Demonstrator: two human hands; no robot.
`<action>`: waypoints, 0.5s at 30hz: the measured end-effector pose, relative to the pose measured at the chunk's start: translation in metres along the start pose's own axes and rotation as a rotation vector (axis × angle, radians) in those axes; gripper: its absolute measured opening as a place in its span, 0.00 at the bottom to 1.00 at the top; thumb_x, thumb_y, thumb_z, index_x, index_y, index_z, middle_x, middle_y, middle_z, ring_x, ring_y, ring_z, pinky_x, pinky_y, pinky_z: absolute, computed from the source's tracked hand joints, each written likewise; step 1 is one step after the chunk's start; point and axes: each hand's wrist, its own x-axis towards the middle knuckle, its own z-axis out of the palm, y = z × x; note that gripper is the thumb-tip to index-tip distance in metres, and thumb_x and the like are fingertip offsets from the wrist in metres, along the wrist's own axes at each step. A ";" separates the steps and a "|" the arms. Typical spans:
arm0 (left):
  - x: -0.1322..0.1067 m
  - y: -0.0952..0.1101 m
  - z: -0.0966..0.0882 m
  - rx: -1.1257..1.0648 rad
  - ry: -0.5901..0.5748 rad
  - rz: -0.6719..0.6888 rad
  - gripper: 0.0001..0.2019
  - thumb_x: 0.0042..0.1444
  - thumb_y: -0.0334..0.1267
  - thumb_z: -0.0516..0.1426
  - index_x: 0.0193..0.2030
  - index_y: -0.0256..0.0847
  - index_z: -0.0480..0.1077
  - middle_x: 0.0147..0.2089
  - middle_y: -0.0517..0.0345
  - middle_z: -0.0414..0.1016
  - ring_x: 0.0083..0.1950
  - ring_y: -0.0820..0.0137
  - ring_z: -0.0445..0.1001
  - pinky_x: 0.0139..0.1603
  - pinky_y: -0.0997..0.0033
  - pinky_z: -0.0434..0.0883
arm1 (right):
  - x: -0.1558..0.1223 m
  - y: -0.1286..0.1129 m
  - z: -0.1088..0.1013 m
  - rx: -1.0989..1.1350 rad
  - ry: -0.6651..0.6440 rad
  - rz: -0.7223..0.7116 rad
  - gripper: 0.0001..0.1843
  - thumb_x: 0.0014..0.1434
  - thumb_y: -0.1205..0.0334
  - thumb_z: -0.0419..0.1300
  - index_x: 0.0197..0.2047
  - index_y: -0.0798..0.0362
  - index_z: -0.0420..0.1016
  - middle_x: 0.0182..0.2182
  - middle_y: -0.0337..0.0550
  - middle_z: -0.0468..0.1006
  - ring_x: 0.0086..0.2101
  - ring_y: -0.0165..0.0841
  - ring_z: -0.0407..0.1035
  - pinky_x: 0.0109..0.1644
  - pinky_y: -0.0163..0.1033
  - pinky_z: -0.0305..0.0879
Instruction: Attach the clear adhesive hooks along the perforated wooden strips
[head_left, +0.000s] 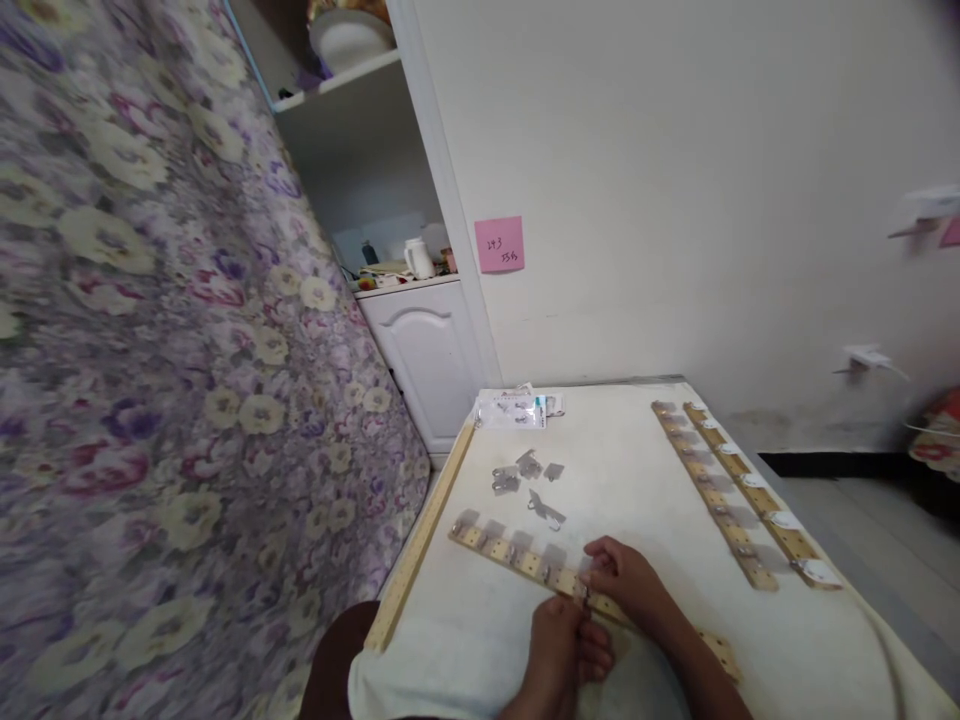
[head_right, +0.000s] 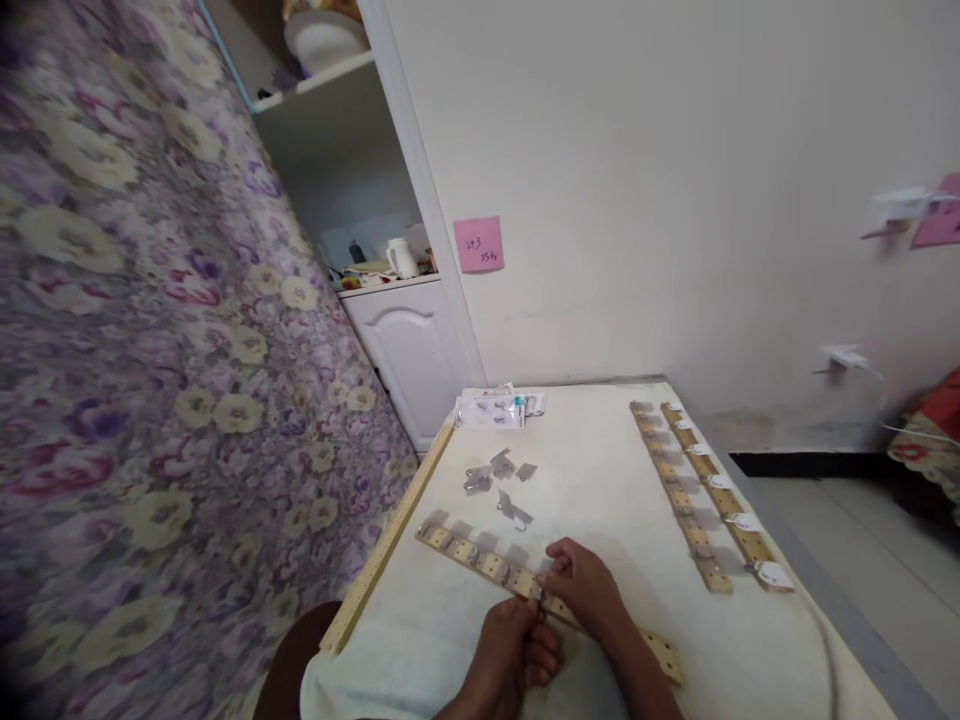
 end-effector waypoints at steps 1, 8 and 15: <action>-0.002 0.000 -0.002 0.014 -0.024 -0.012 0.11 0.49 0.45 0.54 0.30 0.40 0.61 0.18 0.60 0.72 0.15 0.77 0.66 0.16 0.80 0.56 | 0.000 0.001 -0.001 0.016 0.009 -0.013 0.16 0.47 0.57 0.58 0.40 0.53 0.72 0.29 0.39 0.75 0.31 0.33 0.70 0.37 0.36 0.64; 0.001 0.056 -0.022 0.636 -0.010 0.357 0.14 0.55 0.51 0.46 0.30 0.43 0.58 0.22 0.61 0.71 0.18 0.74 0.67 0.19 0.76 0.59 | 0.006 0.008 -0.009 0.000 0.086 -0.010 0.15 0.50 0.56 0.54 0.38 0.53 0.73 0.26 0.39 0.75 0.30 0.34 0.70 0.35 0.36 0.63; 0.040 0.125 -0.019 1.273 0.178 0.730 0.07 0.53 0.30 0.49 0.30 0.41 0.66 0.37 0.56 0.71 0.43 0.67 0.67 0.46 0.69 0.60 | 0.010 0.008 -0.005 -0.065 0.123 0.038 0.13 0.51 0.55 0.54 0.38 0.51 0.72 0.27 0.38 0.76 0.31 0.34 0.71 0.36 0.37 0.62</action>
